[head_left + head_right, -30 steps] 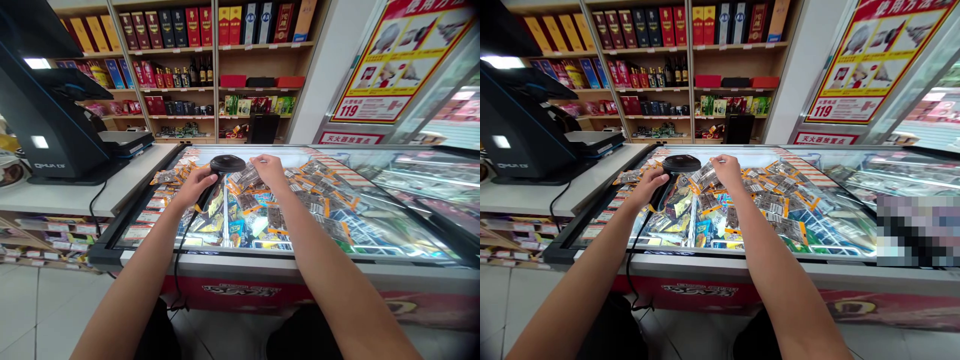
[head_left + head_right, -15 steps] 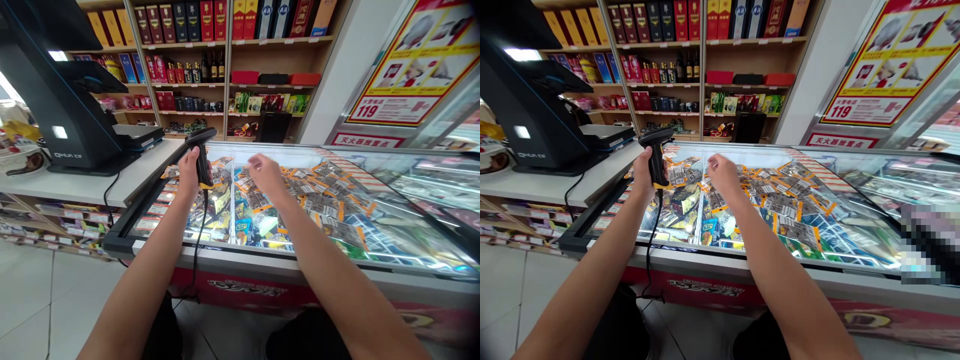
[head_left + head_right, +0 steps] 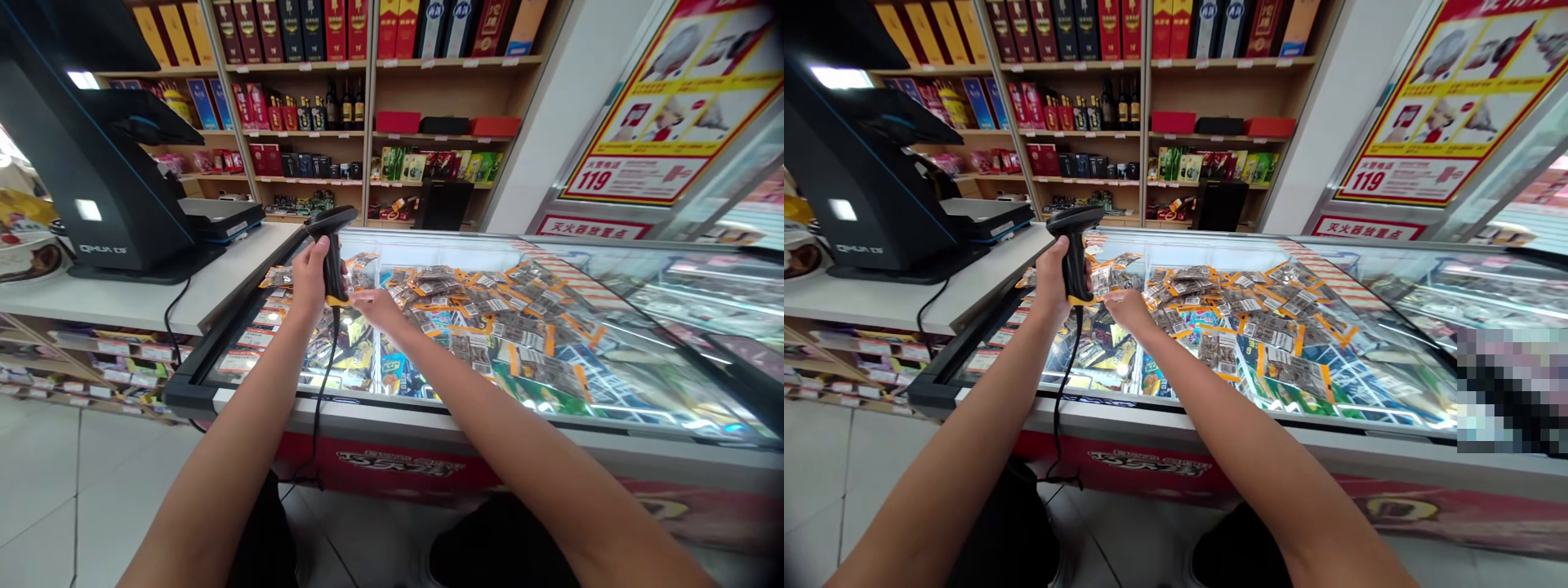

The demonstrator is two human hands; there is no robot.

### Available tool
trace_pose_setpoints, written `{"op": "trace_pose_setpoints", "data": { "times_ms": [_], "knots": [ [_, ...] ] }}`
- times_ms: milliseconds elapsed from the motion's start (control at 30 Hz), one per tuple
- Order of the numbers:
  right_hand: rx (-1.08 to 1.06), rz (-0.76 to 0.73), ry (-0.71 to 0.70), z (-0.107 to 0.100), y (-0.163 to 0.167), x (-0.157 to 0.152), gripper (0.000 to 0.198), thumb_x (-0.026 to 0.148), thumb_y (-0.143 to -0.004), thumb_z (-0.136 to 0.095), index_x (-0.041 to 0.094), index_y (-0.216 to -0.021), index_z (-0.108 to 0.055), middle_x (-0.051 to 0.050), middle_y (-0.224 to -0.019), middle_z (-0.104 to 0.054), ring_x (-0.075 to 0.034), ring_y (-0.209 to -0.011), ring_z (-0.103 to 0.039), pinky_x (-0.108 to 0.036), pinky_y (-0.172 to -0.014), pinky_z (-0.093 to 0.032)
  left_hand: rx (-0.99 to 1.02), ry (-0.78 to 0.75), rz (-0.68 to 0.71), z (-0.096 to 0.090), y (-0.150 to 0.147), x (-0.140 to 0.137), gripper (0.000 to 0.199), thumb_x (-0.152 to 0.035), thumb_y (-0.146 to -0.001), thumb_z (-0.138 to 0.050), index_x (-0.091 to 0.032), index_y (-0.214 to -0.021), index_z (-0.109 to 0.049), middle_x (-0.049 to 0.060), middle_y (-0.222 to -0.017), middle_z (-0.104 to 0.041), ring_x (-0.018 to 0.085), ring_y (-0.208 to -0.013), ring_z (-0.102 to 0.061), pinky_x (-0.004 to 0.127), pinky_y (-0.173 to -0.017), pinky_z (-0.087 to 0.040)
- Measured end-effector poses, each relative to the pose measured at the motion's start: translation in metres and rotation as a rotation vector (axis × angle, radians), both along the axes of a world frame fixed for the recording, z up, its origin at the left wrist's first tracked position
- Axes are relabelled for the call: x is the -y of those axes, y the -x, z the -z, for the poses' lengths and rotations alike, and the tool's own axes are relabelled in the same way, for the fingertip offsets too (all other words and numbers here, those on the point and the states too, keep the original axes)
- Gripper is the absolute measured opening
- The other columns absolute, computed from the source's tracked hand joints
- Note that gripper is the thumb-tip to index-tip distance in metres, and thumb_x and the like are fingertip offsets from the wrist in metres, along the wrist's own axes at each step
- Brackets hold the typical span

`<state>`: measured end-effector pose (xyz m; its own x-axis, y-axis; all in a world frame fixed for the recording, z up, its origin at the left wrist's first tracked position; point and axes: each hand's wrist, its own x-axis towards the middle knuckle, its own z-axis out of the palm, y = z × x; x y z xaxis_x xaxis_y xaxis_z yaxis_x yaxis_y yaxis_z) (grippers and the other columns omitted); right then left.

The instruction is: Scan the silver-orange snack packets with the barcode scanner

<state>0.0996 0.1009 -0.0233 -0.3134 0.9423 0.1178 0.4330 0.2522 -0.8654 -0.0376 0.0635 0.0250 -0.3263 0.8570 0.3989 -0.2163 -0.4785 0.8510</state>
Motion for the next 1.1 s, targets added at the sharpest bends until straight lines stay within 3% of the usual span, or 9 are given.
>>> {"op": "trace_pose_setpoints", "data": {
  "times_ms": [100,267,433,567,733,900,1100],
  "knots": [
    [-0.192,0.024,0.025,-0.002,-0.008,0.002,0.018,0.032,-0.092,-0.072,0.018,-0.098,-0.081,-0.009,-0.106,-0.082,-0.027,-0.095,-0.078,-0.036,-0.076,-0.064,-0.001,0.0,0.01,0.0,0.001,0.0,0.053,-0.073,-0.079,-0.072,-0.022,-0.084,-0.058,-0.002,-0.061,-0.065,0.012,-0.037,-0.057,0.022,-0.036,-0.042],
    [-0.369,0.166,-0.235,-0.018,-0.038,-0.01,0.017,0.032,-0.083,-0.075,0.017,-0.091,-0.072,-0.011,-0.097,-0.079,-0.024,-0.09,-0.074,-0.037,-0.084,-0.06,-0.049,0.013,0.09,0.0,0.001,0.002,0.053,-0.072,-0.078,-0.072,-0.021,-0.087,-0.061,-0.001,-0.059,-0.065,0.012,-0.036,-0.055,0.023,-0.033,-0.04],
    [-0.487,0.247,-0.18,-0.03,-0.078,-0.035,0.031,0.035,-0.075,-0.078,0.017,-0.099,-0.071,-0.009,-0.097,-0.078,-0.023,-0.09,-0.073,-0.037,-0.086,-0.058,-0.24,0.017,0.257,0.002,0.002,0.007,0.049,-0.068,-0.079,-0.074,-0.021,-0.081,-0.062,0.002,-0.061,-0.067,0.015,-0.036,-0.057,0.025,-0.034,-0.042],
    [-0.548,0.291,-0.17,-0.033,-0.098,-0.044,0.027,0.037,-0.072,-0.079,0.018,-0.092,-0.073,-0.008,-0.095,-0.078,-0.023,-0.09,-0.073,-0.036,-0.083,-0.058,-0.458,-0.018,0.37,0.005,-0.003,0.012,0.046,-0.064,-0.083,-0.074,-0.02,-0.078,-0.064,0.002,-0.06,-0.064,0.015,-0.042,-0.058,0.026,-0.041,-0.045],
    [-0.566,0.254,-0.163,-0.037,-0.101,-0.041,0.026,0.035,-0.07,-0.082,0.017,-0.087,-0.074,-0.005,-0.088,-0.078,-0.019,-0.084,-0.07,-0.034,-0.085,-0.055,-0.629,-0.107,0.367,0.007,-0.01,0.013,0.043,-0.06,-0.087,-0.073,-0.018,-0.079,-0.068,0.001,-0.065,-0.058,0.013,-0.054,-0.055,0.022,-0.048,-0.04],
    [-0.562,0.267,-0.149,-0.039,-0.1,-0.039,0.023,0.033,-0.069,-0.08,0.018,-0.086,-0.073,-0.004,-0.086,-0.077,-0.02,-0.084,-0.07,-0.034,-0.083,-0.055,-0.687,-0.078,0.384,0.008,-0.007,0.011,0.046,-0.061,-0.09,-0.069,-0.018,-0.074,-0.063,-0.001,-0.063,-0.053,0.012,-0.054,-0.051,0.022,-0.049,-0.04],
    [-0.575,0.277,-0.197,-0.038,-0.103,-0.047,0.021,0.031,-0.072,-0.079,0.017,-0.086,-0.072,-0.004,-0.085,-0.075,-0.019,-0.082,-0.069,-0.035,-0.086,-0.054,-0.63,-0.013,0.419,0.011,-0.005,0.011,0.047,-0.063,-0.089,-0.07,-0.019,-0.077,-0.063,0.001,-0.063,-0.063,0.014,-0.047,-0.058,0.024,-0.043,-0.045]
  ]
}}
